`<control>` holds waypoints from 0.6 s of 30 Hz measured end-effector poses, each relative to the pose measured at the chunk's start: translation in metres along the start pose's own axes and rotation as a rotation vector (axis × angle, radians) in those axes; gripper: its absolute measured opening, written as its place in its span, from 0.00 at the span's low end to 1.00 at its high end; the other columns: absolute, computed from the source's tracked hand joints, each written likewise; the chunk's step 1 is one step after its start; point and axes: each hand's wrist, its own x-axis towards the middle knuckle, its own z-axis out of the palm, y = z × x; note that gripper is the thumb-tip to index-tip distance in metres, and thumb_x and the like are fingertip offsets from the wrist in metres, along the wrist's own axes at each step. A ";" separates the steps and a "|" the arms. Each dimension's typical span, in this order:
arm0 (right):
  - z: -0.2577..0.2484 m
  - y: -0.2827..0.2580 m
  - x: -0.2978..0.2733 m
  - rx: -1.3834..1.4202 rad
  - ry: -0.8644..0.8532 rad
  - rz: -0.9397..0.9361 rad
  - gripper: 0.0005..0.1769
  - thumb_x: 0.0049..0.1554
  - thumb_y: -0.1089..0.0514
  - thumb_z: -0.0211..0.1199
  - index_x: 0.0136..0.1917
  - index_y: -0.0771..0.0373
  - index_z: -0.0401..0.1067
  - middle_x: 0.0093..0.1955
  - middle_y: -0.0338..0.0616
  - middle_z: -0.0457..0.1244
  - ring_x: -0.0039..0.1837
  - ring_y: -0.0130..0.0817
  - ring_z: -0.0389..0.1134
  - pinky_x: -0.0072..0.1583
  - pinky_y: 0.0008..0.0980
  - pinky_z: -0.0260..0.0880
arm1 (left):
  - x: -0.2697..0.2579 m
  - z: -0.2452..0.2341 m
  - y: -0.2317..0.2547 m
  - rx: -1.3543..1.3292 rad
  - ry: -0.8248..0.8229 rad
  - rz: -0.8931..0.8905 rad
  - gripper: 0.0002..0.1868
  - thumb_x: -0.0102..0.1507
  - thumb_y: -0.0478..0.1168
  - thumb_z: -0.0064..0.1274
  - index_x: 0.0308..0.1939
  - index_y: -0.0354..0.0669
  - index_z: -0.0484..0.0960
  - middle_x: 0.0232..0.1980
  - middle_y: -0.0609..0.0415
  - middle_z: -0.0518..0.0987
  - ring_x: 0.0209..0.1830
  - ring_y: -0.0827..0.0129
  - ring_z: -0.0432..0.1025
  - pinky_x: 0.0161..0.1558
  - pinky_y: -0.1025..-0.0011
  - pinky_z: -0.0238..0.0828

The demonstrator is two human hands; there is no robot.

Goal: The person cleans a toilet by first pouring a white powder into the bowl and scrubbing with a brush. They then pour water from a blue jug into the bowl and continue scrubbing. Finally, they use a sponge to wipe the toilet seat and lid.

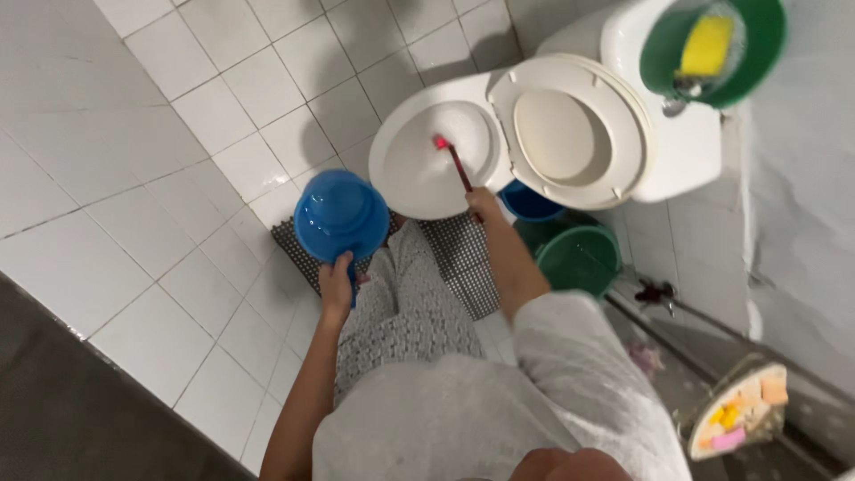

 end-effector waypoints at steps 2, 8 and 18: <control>0.019 -0.015 0.011 0.318 -0.031 0.079 0.13 0.63 0.57 0.53 0.46 0.72 0.68 0.23 0.46 0.57 0.25 0.40 0.57 0.26 0.40 0.56 | 0.003 -0.007 -0.012 0.013 0.018 -0.038 0.23 0.69 0.44 0.49 0.28 0.25 0.78 0.20 0.47 0.75 0.17 0.66 0.72 0.31 0.64 0.81; 0.077 -0.015 -0.018 1.340 -0.320 -0.151 0.10 0.66 0.57 0.51 0.45 0.64 0.64 0.30 0.37 0.57 0.26 0.29 0.53 0.26 0.28 0.51 | 0.002 -0.009 -0.025 -0.106 0.047 -0.123 0.18 0.66 0.44 0.51 0.30 0.30 0.77 0.21 0.50 0.74 0.17 0.66 0.71 0.28 0.61 0.80; -0.010 0.052 -0.080 -0.062 0.507 -0.258 0.14 0.58 0.60 0.59 0.58 0.56 0.72 0.45 0.52 0.65 0.47 0.45 0.65 0.49 0.38 0.63 | 0.003 0.017 0.009 -0.143 -0.045 -0.029 0.18 0.66 0.44 0.52 0.28 0.32 0.78 0.21 0.50 0.75 0.17 0.67 0.71 0.29 0.63 0.79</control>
